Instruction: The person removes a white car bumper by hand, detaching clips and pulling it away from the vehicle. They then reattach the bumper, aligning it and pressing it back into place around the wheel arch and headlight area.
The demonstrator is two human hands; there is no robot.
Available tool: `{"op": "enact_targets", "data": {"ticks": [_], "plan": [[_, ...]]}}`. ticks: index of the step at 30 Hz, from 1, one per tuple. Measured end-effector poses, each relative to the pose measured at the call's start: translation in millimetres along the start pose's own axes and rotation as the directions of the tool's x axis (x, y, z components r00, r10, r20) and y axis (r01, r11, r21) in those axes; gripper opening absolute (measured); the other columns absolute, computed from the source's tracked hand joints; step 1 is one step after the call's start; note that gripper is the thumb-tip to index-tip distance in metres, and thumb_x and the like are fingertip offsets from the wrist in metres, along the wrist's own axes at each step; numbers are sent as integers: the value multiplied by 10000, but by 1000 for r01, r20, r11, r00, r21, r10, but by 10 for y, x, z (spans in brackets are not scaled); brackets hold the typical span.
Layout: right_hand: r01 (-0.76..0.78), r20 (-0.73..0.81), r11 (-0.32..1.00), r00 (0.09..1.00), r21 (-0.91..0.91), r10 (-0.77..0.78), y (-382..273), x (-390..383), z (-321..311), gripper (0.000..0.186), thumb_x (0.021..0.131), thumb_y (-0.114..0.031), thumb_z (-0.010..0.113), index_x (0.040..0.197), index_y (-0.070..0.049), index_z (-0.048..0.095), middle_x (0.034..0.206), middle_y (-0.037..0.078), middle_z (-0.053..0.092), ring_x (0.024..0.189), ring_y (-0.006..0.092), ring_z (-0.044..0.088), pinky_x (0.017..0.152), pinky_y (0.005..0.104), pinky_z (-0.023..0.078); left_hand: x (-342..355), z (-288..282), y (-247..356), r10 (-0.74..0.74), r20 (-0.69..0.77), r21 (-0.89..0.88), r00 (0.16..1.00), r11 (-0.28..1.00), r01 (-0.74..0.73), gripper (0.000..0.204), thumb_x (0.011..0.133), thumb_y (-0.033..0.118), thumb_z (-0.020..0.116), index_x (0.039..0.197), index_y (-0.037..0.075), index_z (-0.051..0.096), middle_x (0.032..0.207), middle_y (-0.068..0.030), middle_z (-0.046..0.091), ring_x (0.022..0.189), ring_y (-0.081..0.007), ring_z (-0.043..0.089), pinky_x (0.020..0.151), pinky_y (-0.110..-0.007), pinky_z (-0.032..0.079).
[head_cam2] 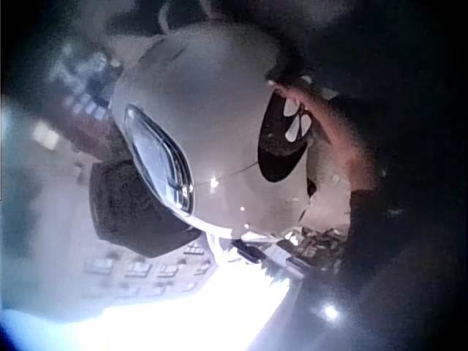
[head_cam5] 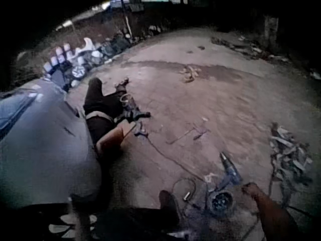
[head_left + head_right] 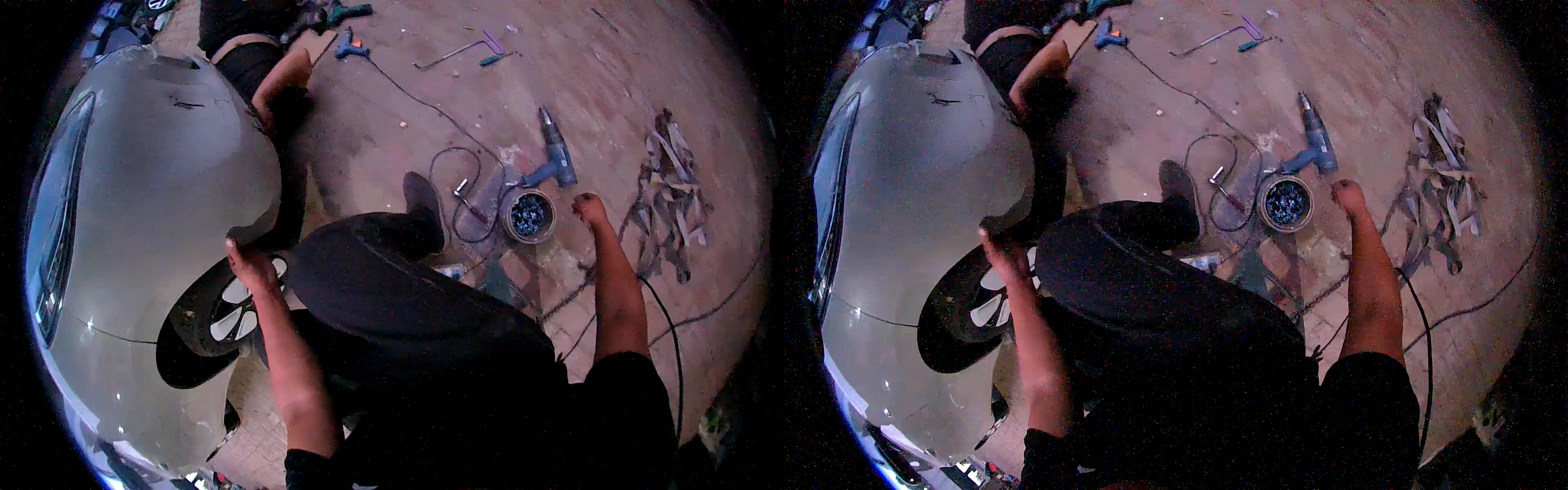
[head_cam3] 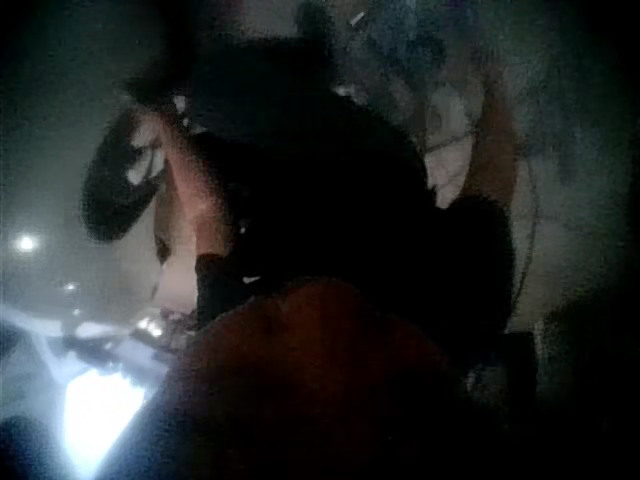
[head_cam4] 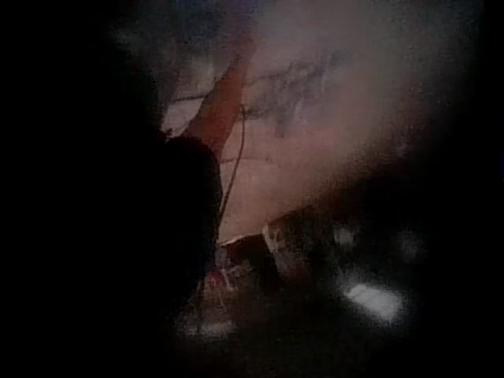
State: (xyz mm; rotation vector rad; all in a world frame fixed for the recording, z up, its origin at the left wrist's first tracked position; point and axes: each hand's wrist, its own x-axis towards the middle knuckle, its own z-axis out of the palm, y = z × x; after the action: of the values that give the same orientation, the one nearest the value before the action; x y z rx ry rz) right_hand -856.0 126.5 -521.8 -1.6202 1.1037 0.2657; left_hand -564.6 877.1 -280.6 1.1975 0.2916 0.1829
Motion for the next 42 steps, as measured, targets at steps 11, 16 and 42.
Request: {"op": "enact_targets", "data": {"ticks": [11, 16, 42], "plan": [[219, 85, 951, 975, -220, -205, -607, -62, 519, 312, 955, -310, 667, 987, 0, 664, 828, 78, 690, 724, 159, 635, 663, 328, 511, -250, 185, 34, 138, -58, 134, 989, 983, -129, 327, 938, 207, 720, 1175, 41, 568, 1146, -61, 626, 1060, -195, 585, 963, -347, 458], [327, 143, 927, 942, -184, -304, -704, -163, 782, 387, 942, -367, 667, 980, 17, 692, 841, 132, 726, 786, 237, 683, 732, 393, 522, -322, 143, -41, 133, -82, 59, 988, 990, -128, 312, 973, 176, 661, 1223, 16, 564, 1165, -91, 637, 1115, -218, 600, 1021, -386, 449], [441, 220, 866, 844, 235, -490, -2460, -1862, 1539, 354, 1026, -217, 586, 1254, 53, 602, 1117, 151, 702, 1026, 229, 676, 934, 367, 528, -399, 622, -217, 365, -419, 392, 831, 898, -197, 412, 910, 282, 767, 1085, -85, 697, 950, -67, 721, 842, -136, 610, 826, -287, 487]]}}
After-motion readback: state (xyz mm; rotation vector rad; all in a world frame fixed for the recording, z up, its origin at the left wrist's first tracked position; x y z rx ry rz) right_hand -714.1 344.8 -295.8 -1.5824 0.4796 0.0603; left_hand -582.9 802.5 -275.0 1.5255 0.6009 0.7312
